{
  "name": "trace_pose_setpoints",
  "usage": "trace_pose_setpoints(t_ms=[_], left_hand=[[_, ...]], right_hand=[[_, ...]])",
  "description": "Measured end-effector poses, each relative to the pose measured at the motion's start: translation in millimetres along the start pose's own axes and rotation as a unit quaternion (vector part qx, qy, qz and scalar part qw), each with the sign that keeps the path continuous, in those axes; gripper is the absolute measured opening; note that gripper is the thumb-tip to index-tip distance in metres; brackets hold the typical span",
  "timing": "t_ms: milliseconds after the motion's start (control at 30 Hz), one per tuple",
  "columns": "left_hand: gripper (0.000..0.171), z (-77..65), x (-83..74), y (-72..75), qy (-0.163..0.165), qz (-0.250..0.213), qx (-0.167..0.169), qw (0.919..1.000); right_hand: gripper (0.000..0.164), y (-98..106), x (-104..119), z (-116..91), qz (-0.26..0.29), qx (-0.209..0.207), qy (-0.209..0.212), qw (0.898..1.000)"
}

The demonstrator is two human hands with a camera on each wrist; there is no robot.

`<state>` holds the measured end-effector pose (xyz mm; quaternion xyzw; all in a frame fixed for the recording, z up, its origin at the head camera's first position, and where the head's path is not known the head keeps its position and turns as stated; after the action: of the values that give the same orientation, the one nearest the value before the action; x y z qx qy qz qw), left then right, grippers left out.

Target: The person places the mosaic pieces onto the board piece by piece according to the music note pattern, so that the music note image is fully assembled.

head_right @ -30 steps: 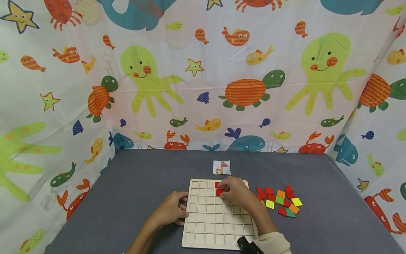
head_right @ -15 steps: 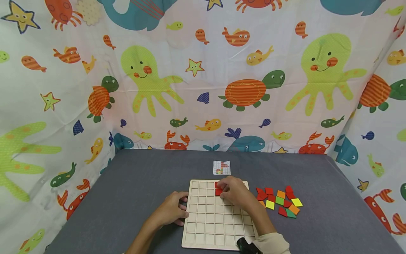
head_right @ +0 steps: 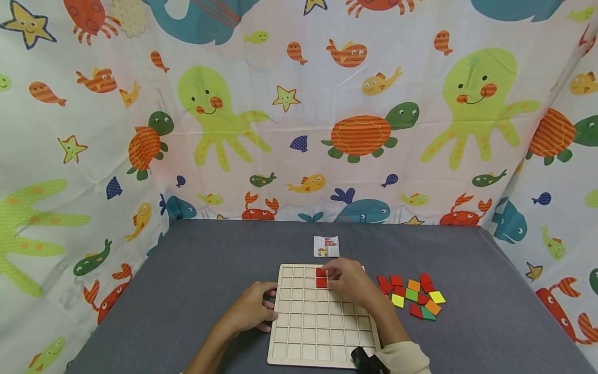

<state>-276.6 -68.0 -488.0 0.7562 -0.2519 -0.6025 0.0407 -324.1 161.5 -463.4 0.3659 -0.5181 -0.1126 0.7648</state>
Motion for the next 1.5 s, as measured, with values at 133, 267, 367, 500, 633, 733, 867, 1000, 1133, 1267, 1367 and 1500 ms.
trace_pose_setpoints(t_ms=[133, 267, 367, 500, 633, 733, 867, 1000, 1133, 1267, 1367, 1500], left_hand=[[0.072, -0.4, -0.1, 0.6, 0.003, -0.002, 0.001, 1.0000], [0.073, -0.9, -1.1, 0.9, 0.000, -0.004, 0.002, 1.0000], [0.073, -0.7, -0.7, 0.8, -0.001, -0.002, 0.002, 1.0000], [0.073, -0.2, 0.3, 0.5, 0.001, 0.000, 0.002, 1.0000], [0.073, 0.4, 1.2, 0.3, 0.003, -0.001, 0.002, 1.0000], [0.073, 0.6, 1.1, 0.3, 0.003, 0.001, 0.002, 1.0000], [0.072, 0.5, 0.6, 0.3, 0.002, 0.005, 0.001, 1.0000], [0.072, 0.5, 0.6, 0.4, 0.001, 0.004, 0.001, 1.0000], [0.072, 0.8, 0.2, 0.3, 0.000, 0.001, 0.002, 1.0000], [0.073, -0.3, -1.6, 0.6, 0.000, -0.003, 0.003, 1.0000], [0.073, -0.9, -2.2, 0.6, -0.001, -0.005, 0.004, 1.0000], [0.073, -1.1, -1.8, 0.5, -0.001, -0.006, 0.005, 1.0000]], right_hand=[[0.032, 8.8, -8.7, -2.4, 0.003, -0.009, -0.019, 1.000], [0.034, 20.6, -19.3, -8.0, 0.009, -0.019, -0.042, 0.999], [0.034, 31.1, -25.5, -13.1, 0.014, -0.028, -0.047, 0.998], [0.036, 45.8, -34.1, -20.2, 0.001, -0.041, -0.051, 0.998], [0.038, 59.2, -44.3, -27.6, -0.012, -0.054, -0.066, 0.996], [0.040, 68.3, -52.2, -33.4, -0.014, -0.061, -0.077, 0.995], [0.043, 78.7, -63.1, -40.8, -0.014, -0.066, -0.087, 0.994], [0.046, 86.4, -72.6, -48.7, -0.018, -0.069, -0.098, 0.993], [0.048, 95.4, -79.4, -55.8, -0.032, -0.080, -0.101, 0.991], [0.049, 104.4, -86.8, -61.7, -0.044, -0.085, -0.112, 0.989], [0.049, 108.6, -92.0, -65.3, -0.048, -0.079, -0.128, 0.987], [0.051, 111.7, -96.5, -68.9, -0.053, -0.070, -0.145, 0.986]])
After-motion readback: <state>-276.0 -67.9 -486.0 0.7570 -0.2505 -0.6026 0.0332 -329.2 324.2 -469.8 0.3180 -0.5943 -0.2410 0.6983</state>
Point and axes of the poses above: each hand's wrist, its own z-axis towards the middle knuckle, its own y-axis out of the back of the hand, x = y × z, the point moved 9 cm from there along z, towards the middle knuckle, and after that the axes turned 7 degrees about y, right-handed, at the moved point
